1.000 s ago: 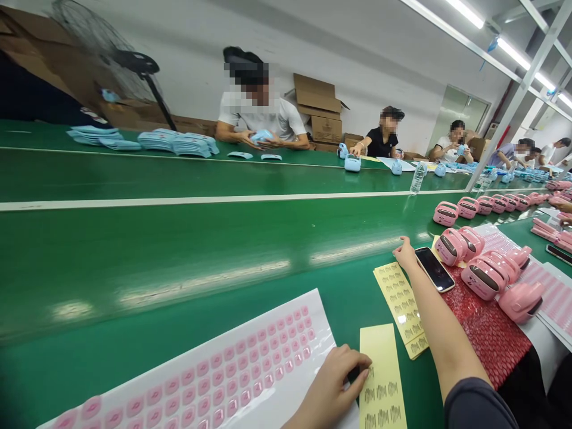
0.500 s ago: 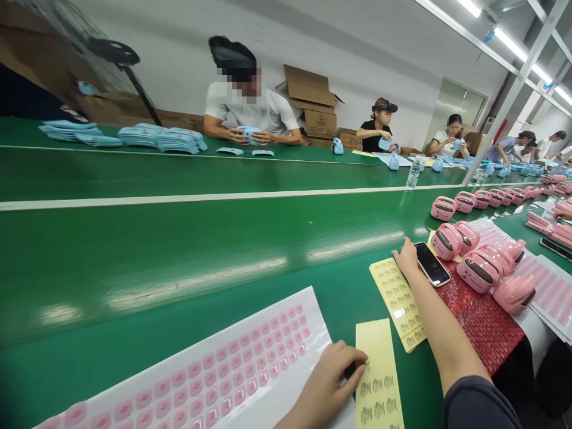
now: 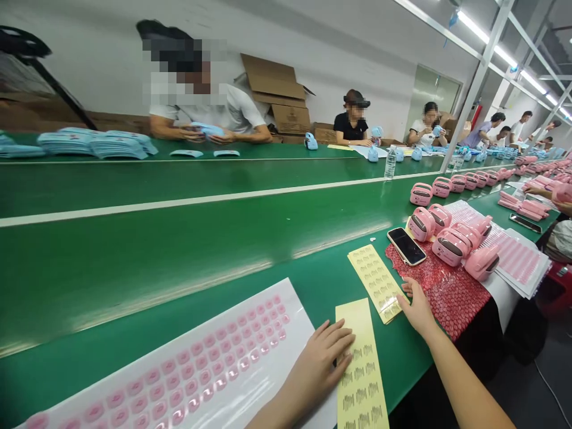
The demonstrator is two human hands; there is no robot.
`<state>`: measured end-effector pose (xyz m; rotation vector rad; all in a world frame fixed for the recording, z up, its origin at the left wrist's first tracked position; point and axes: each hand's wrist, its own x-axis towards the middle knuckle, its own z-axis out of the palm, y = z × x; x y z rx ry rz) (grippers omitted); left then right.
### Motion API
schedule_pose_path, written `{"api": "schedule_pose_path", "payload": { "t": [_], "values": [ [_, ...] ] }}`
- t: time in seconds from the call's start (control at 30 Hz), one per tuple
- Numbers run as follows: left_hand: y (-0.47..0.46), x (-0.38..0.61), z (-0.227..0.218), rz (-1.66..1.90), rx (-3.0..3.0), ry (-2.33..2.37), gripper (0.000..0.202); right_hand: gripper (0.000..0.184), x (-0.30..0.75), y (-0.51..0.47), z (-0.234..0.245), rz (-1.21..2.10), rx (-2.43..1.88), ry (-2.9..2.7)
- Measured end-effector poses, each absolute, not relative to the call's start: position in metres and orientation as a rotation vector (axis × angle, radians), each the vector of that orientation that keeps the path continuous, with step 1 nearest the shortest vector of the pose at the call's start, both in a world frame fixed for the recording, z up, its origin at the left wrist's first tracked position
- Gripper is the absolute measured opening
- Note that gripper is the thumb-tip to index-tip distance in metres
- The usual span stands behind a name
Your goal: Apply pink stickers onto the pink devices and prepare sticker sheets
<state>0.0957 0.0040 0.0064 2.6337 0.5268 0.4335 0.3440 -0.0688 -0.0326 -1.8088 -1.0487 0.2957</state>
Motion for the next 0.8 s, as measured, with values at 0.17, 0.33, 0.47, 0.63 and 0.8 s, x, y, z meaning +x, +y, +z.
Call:
{"api": "schedule_pose_path", "payload": {
  "t": [0.17, 0.33, 0.47, 0.63, 0.8],
  "values": [
    [-0.005, 0.101, 0.015, 0.205, 2.783, 0.669, 0.033, 0.034, 0.338, -0.073, -0.04, 0.215, -1.768, -1.003],
    [-0.009, 0.105, 0.011, 0.179, 2.812, 0.779, 0.047, 0.034, 0.339, -0.069, -0.041, 0.212, -1.721, -0.961],
    [-0.002, 0.114, 0.012, 0.072, 2.817, 0.961, 0.051, 0.037, 0.342, -0.069, -0.042, 0.226, -1.672, -0.945],
    [-0.006, 0.109, 0.028, 0.037, 2.771, 1.109, 0.066, 0.041, 0.344, -0.072, -0.042, 0.265, -1.605, -0.948],
    [-0.056, 0.065, 0.042, -0.047, 2.69, 1.002, 0.069, 0.042, 0.348, -0.073, -0.044, 0.307, -1.538, -0.927]
  ]
}}
